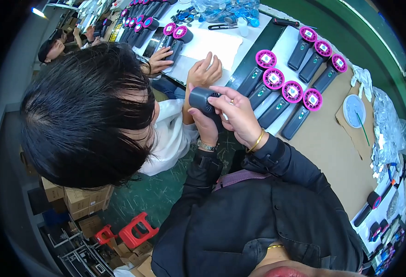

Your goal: The person wipes a hair dryer with a cloth, applies a substance to it using a small stick, and presses a small square component onto it by hand before tapping it with a padded tool.

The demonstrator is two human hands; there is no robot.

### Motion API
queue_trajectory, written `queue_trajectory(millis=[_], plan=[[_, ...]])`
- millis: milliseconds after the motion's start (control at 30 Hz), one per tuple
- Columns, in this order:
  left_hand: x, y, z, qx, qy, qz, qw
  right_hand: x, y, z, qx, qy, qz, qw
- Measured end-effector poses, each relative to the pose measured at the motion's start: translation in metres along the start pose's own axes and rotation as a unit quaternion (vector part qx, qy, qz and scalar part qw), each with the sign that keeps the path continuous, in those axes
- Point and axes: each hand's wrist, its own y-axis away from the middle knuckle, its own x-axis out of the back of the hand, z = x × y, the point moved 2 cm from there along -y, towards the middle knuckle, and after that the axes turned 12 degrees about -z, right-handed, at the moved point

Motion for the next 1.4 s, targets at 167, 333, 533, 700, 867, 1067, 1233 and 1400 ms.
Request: queue_trajectory(millis=[167,333,533,700,867,1067,1233,1400], plan=[[-0.007,-0.019,0.011,-0.069,-0.009,-0.008,0.998,-0.008,0.012,-0.010,0.056,0.008,-0.018,0.998],[-0.050,-0.042,0.060,-0.160,-0.063,-0.123,0.977,-0.013,0.041,-0.037,0.191,0.076,0.007,0.979],[-0.082,-0.024,0.084,-0.117,-0.068,-0.111,0.985,-0.016,0.071,-0.055,0.269,0.162,0.039,0.949],[-0.091,-0.010,0.094,-0.100,-0.094,-0.138,0.981,-0.007,0.081,-0.050,0.279,0.188,0.074,0.939],[-0.093,0.001,0.093,-0.041,-0.021,-0.153,0.987,-0.002,0.082,-0.044,0.264,0.186,0.079,0.943],[-0.093,0.000,0.085,-0.029,0.010,-0.164,0.986,0.003,0.083,-0.045,0.261,0.183,0.075,0.945],[-0.094,0.003,0.081,-0.012,0.017,-0.159,0.987,0.006,0.084,-0.046,0.260,0.188,0.075,0.944],[-0.096,-0.003,0.078,-0.028,0.004,-0.178,0.984,0.010,0.084,-0.046,0.261,0.186,0.079,0.944]])
